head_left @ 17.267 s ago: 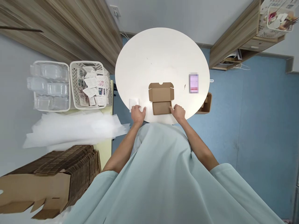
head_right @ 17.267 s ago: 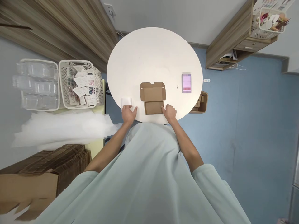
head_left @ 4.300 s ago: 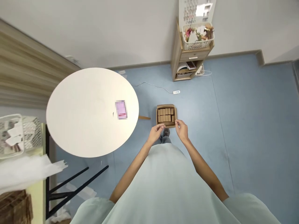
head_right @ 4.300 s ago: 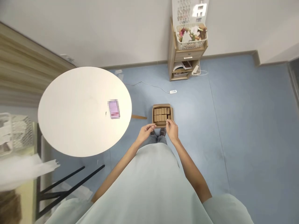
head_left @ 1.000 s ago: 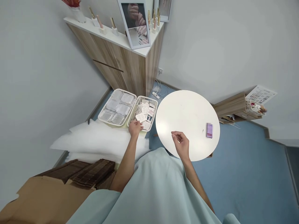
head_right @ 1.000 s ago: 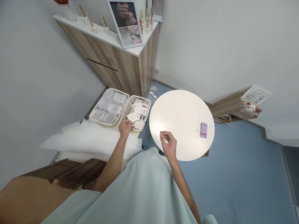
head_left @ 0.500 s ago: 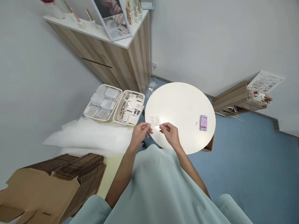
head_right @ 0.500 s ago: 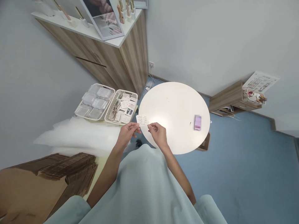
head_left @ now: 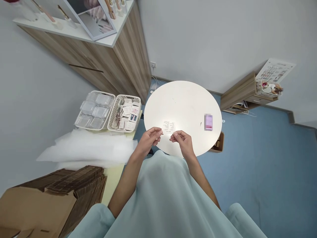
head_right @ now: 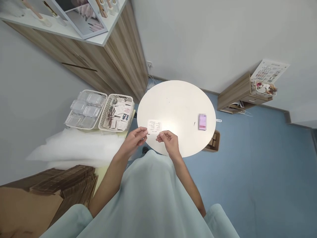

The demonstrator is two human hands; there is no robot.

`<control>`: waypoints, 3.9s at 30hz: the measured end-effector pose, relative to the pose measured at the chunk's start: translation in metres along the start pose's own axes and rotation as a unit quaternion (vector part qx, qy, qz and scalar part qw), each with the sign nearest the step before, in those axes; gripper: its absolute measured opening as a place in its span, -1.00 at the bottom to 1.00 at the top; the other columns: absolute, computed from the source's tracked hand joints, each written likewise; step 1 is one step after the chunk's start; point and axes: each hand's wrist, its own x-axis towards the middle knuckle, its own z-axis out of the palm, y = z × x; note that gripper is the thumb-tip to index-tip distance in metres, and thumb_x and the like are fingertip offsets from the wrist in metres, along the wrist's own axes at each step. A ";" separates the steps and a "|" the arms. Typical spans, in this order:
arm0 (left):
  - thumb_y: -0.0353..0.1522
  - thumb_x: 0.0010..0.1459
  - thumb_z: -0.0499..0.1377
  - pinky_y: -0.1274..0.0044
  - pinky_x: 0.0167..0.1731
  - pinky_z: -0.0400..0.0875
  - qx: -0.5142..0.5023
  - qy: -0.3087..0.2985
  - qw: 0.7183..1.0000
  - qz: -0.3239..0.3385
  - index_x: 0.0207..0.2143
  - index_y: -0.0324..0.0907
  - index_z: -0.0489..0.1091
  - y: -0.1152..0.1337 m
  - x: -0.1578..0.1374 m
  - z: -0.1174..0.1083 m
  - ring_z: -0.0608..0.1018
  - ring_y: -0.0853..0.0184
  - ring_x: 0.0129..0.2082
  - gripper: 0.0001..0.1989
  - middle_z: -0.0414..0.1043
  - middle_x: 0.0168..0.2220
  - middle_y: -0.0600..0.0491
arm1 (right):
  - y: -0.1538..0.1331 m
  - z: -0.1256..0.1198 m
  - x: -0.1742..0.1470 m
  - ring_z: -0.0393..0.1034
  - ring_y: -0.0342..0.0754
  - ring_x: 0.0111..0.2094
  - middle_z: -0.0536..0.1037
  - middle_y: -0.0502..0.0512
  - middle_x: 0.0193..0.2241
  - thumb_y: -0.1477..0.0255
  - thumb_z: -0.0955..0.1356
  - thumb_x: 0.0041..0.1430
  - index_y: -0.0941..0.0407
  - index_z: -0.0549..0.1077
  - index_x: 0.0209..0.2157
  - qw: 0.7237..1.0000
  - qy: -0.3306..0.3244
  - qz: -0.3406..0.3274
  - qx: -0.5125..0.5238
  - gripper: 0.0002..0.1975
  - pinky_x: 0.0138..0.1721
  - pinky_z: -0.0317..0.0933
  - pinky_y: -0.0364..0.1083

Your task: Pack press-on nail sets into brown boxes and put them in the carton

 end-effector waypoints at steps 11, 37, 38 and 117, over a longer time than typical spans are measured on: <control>0.14 0.11 0.43 0.12 0.20 0.50 -0.117 -0.180 0.976 0.020 0.04 -0.15 0.65 0.014 0.000 0.018 0.56 -0.16 0.25 -0.34 0.64 0.12 -0.23 | -0.002 -0.001 -0.010 0.59 -0.02 -0.31 0.66 0.10 -0.33 -0.13 0.50 0.18 0.06 0.57 -0.36 0.993 -0.079 0.070 0.047 -0.49 -0.20 0.54 -0.03; -0.05 0.10 0.50 0.32 0.05 0.52 -0.046 0.059 0.993 0.095 0.15 -0.18 0.57 0.002 -0.003 -0.013 0.65 0.16 -0.02 -0.35 0.66 -0.08 -0.11 | -0.007 0.030 -0.019 0.56 -0.04 -0.42 0.66 0.06 -0.40 0.05 0.51 0.21 0.07 0.61 -0.31 0.990 0.095 -0.039 -0.094 -0.65 -0.30 0.46 -0.04; -0.06 0.07 0.51 0.35 -0.01 0.52 -0.050 0.066 0.992 0.097 0.12 -0.18 0.59 0.002 -0.002 -0.013 0.64 0.20 -0.10 -0.37 0.65 -0.15 -0.07 | -0.007 0.030 -0.018 0.55 -0.04 -0.43 0.65 0.06 -0.41 0.05 0.52 0.19 0.08 0.60 -0.32 0.992 0.091 -0.031 -0.079 -0.64 -0.33 0.45 -0.05; 0.05 0.20 0.42 0.21 0.11 0.51 -0.019 -0.125 0.991 0.042 0.21 -0.14 0.58 0.012 -0.011 -0.038 0.70 0.06 -0.11 -0.33 0.67 0.01 -0.16 | -0.022 0.012 -0.010 0.59 0.03 -0.26 0.67 0.10 -0.23 -0.02 0.51 0.26 -0.02 0.67 -0.16 0.994 0.003 -0.068 -0.088 -0.63 -0.13 0.53 0.08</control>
